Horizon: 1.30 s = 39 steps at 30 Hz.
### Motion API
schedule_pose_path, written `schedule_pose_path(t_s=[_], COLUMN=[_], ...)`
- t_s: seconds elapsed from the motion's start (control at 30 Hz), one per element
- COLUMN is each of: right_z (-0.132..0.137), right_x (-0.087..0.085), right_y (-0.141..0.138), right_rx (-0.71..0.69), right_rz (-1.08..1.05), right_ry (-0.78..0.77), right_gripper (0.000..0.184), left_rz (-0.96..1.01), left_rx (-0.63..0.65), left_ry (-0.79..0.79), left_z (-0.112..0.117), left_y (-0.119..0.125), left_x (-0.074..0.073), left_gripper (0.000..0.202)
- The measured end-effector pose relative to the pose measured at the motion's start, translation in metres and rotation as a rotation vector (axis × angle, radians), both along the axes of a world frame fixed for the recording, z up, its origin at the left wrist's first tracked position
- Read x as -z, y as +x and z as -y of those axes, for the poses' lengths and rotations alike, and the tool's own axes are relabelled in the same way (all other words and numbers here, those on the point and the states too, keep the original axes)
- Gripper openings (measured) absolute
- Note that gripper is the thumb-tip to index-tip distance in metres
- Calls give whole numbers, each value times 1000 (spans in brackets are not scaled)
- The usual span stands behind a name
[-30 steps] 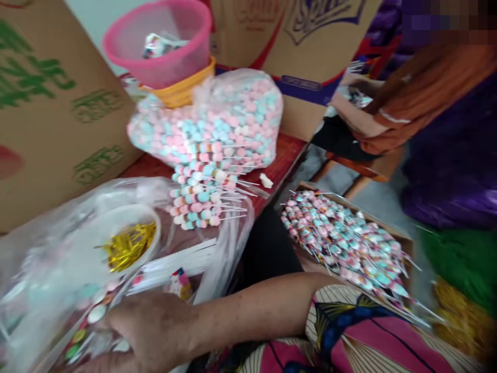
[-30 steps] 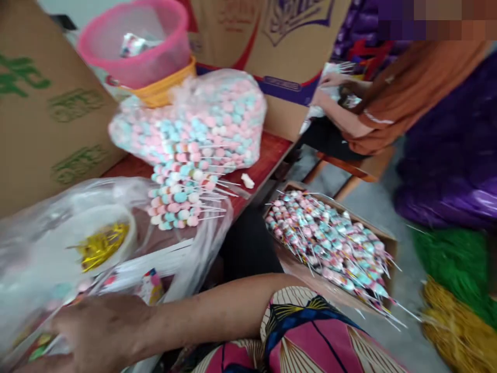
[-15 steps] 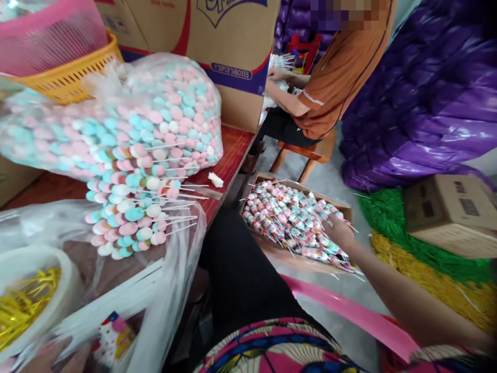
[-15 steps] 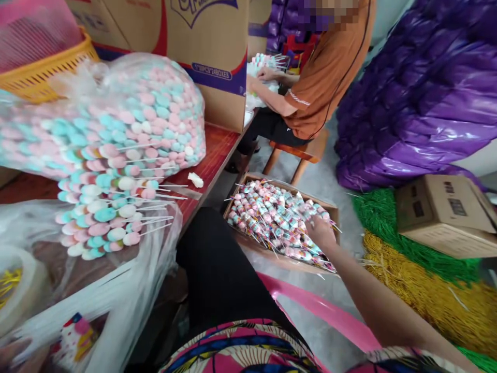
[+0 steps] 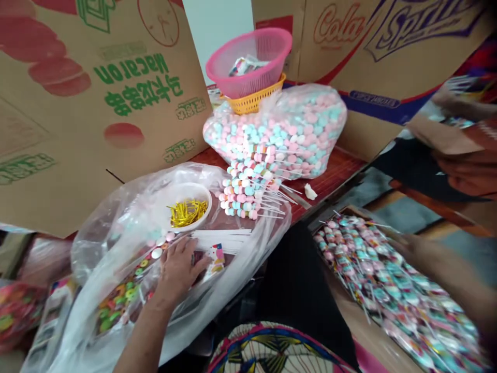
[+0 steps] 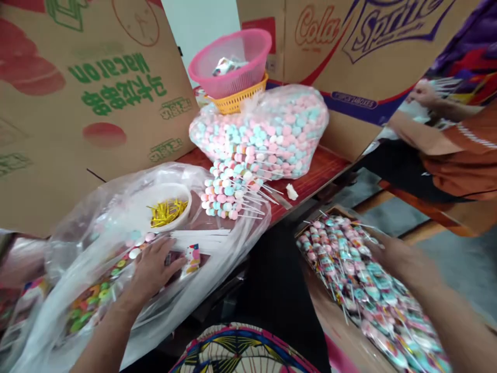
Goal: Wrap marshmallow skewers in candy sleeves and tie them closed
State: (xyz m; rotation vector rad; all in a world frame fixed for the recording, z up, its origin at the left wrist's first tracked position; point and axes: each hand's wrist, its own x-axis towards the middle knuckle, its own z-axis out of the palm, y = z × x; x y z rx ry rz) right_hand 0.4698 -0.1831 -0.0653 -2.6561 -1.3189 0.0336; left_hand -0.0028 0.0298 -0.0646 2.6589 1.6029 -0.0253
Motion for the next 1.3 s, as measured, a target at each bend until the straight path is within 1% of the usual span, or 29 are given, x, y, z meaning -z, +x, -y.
schedule_pose_path(t_s=[0.03, 0.1, 0.2, 0.23, 0.3, 0.37, 0.43, 0.5, 0.53, 0.57, 0.6, 0.63, 0.67, 0.7, 0.77, 0.83, 0.9, 0.93, 0.97, 1.0, 1.03, 1.1, 1.13, 1.2, 1.27, 1.3], right_z=[-12, -48, -115, -133, -156, -163, -161, -154, -151, -147, -145, -145, -145, -148, -157, -168, -178, -181, -183, -184, -185, -183, -182, -179, -177, -176], right_x=[-5, -9, -7, -6, -7, -11, -17, -24, -29, -33, -38, -42, -45, -48, -49, -45, -39, -36, -33, -31, -30, -30, -30, -31, -32, -32], right_y=[-1, -9, -30, -38, -51, -58, -59, -64, -70, -80, -94, -110, -128, -147, -184, -217, -244, -255, -265, -274, -282, -295, -300, -305, -304, -302], right_rx=[-7, -40, -40, -39, -46, -78, -116, -92, -69, -71, -112, -188, -297, -399, -521, -646, -826, -913, -984, -1040, -1081, -1116, -1107, -1049, -999, -992], right_rz=[18, 70, 123, 126, 129, 134, 141, 211, 276, 349, 415, 462, 478, 466, 362, 153, -78, -179, -270, -364, -463, -644, -716, -805, -844, -858], right_ry=[-36, -63, -78, -87, -106, -116, -115, -82, -50, -15, 15, 39, 55, 73, 153, 235, 284, 300, 311, 313, 310, 308, 318, 349, 359, 357], right_gripper=[20, 27, 41, 43, 43, 44, 50, 60, 58, 50, 37, 23, 19, 24, 34, 41, 37, 34, 39, 44, 42, 23, 19, 21, 23, 22], left_rz=[17, 59, 121, 137, 163, 181, 182, 163, 155, 147, 141, 136, 132, 131, 156, 233, 356, 425, 498, 574, 648, 779, 827, 874, 885, 900], left_rx=[2, 10, -3, -13, -43, -74, -90, -70, -43, -19, 1, 14, 21, 24, 23, 12, 3, 15, 43, 86, 134, 195, 184, 85, -24, -60], left_ry=[-8, -26, -31, -31, -39, -51, -53, -65, -80, -99, -120, -140, -157, -169, -169, -130, -75, -59, -58, -77, -111, -173, -180, -159, -166, -197], left_z=[1, 1, 4, 7, 17, 27, 34, 36, 35, 33, 30, 26, 23, 19, 14, 12, 12, 13, 14, 16, 17, 21, 23, 29, 33, 35], left_y=[-2, -5, -12, -16, -22, -26, -25, -20, -16, -12, -9, -6, -3, -2, -1, -4, -8, -11, -14, -16, -19, -24, -25, -24, -20, -17], left_x=[1, 1, -3, -5, -12, -19, -25, -29, -31, -31, -32, -31, -30, -28, -21, -13, -9, -10, -13, -18, -25, -39, -45, -52, -49, -46], left_gripper=[54, 54, 53, 51, 45, 39, 35, 34, 35, 38, 42, 45, 45, 43, 33, 20, 10, 7, 8, 11, 12, 16, 17, 20, 23, 19])
